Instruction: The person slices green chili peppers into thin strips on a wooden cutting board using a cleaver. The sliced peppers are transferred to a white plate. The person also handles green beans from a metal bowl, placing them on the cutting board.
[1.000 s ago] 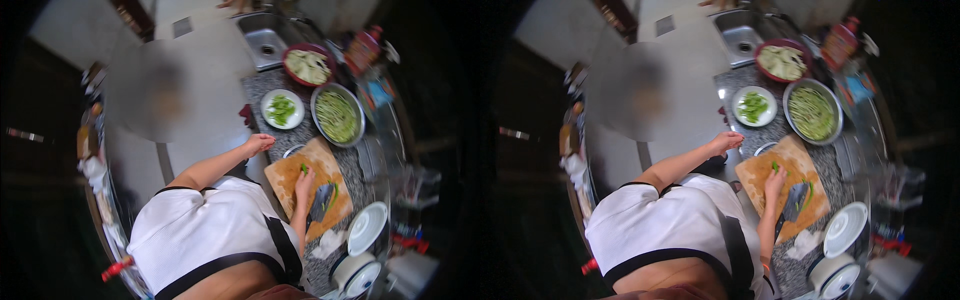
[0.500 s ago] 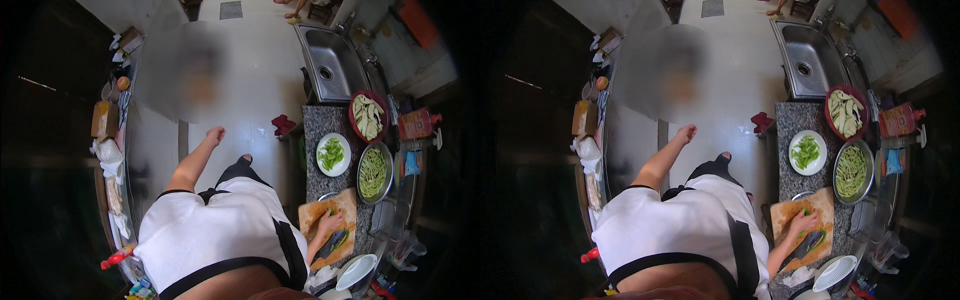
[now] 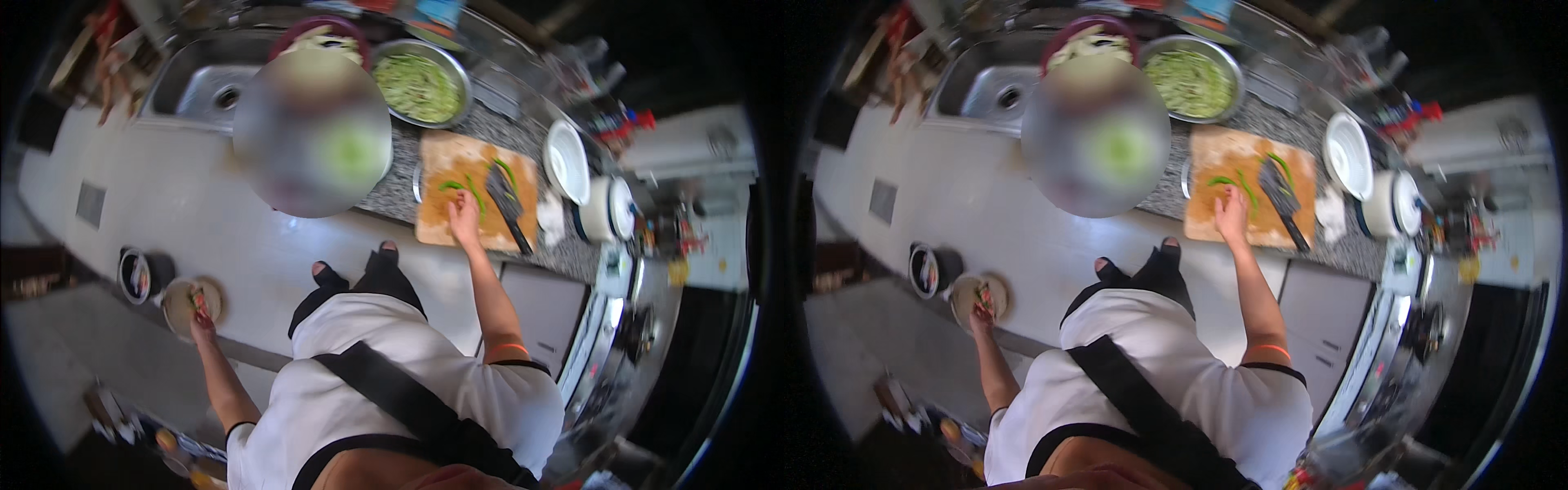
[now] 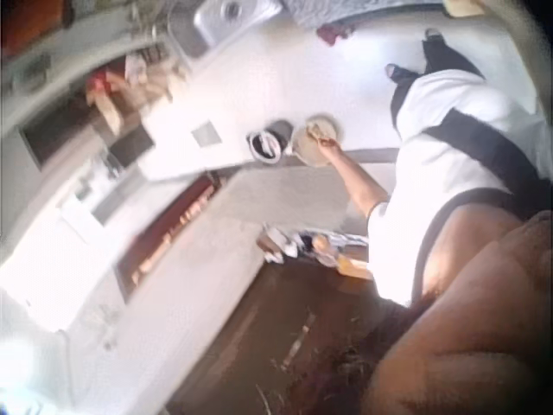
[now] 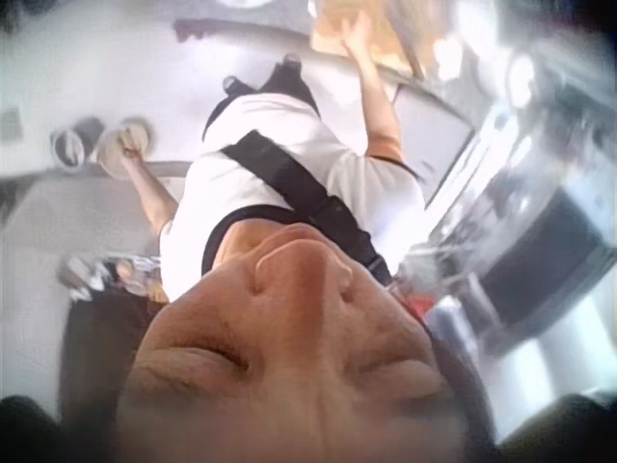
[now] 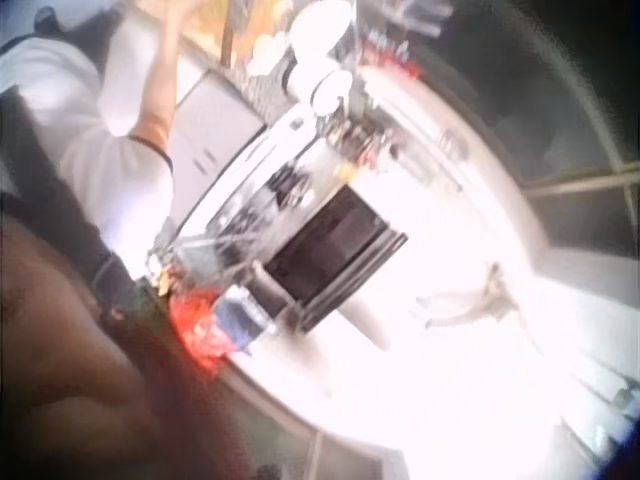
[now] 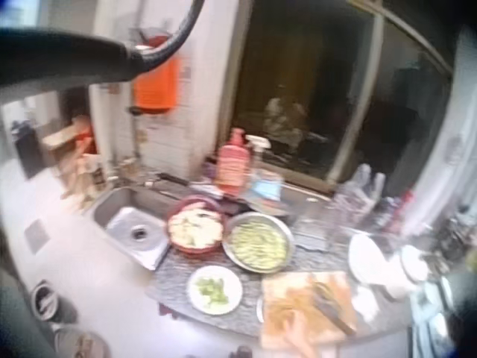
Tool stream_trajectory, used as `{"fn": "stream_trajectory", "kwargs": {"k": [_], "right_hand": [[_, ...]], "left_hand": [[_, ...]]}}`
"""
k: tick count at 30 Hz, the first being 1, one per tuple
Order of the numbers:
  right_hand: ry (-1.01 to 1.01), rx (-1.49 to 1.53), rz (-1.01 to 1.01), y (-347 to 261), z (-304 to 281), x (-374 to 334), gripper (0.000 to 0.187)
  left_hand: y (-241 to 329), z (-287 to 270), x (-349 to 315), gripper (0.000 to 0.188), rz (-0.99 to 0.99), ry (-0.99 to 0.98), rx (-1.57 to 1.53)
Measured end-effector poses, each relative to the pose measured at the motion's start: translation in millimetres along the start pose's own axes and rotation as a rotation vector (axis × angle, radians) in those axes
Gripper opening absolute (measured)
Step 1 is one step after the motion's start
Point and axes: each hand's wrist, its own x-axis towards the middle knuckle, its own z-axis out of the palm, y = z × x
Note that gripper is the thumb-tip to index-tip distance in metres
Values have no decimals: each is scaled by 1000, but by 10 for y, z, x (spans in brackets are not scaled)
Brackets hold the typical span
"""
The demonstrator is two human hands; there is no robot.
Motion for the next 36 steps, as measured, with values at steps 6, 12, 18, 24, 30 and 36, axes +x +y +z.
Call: {"fn": "stream_trajectory", "kwargs": {"k": [6,12,18,24,30,36], "right_hand": [[120,171,326,684,-471,-86,24],[158,15,302,1545,-710,183,13],[81,-74,209,1596,-867,492,18],[-98,-263,-2,1506,-992,652,10],[-279,152,31,1168,-1023,605,8],[-361,424,50,676,-636,594,15]], "left_hand": [[-724,327,28,9,-232,-75,127],[-1393,678,-40,9,-256,-112,75],[-1771,1689,-945,14,-175,-116,237],[-2334,2782,-2252,24,107,-432,636],[-3069,3435,-3190,18,344,-886,1029],[-3606,3951,-3818,18,779,-1126,1507]]}}
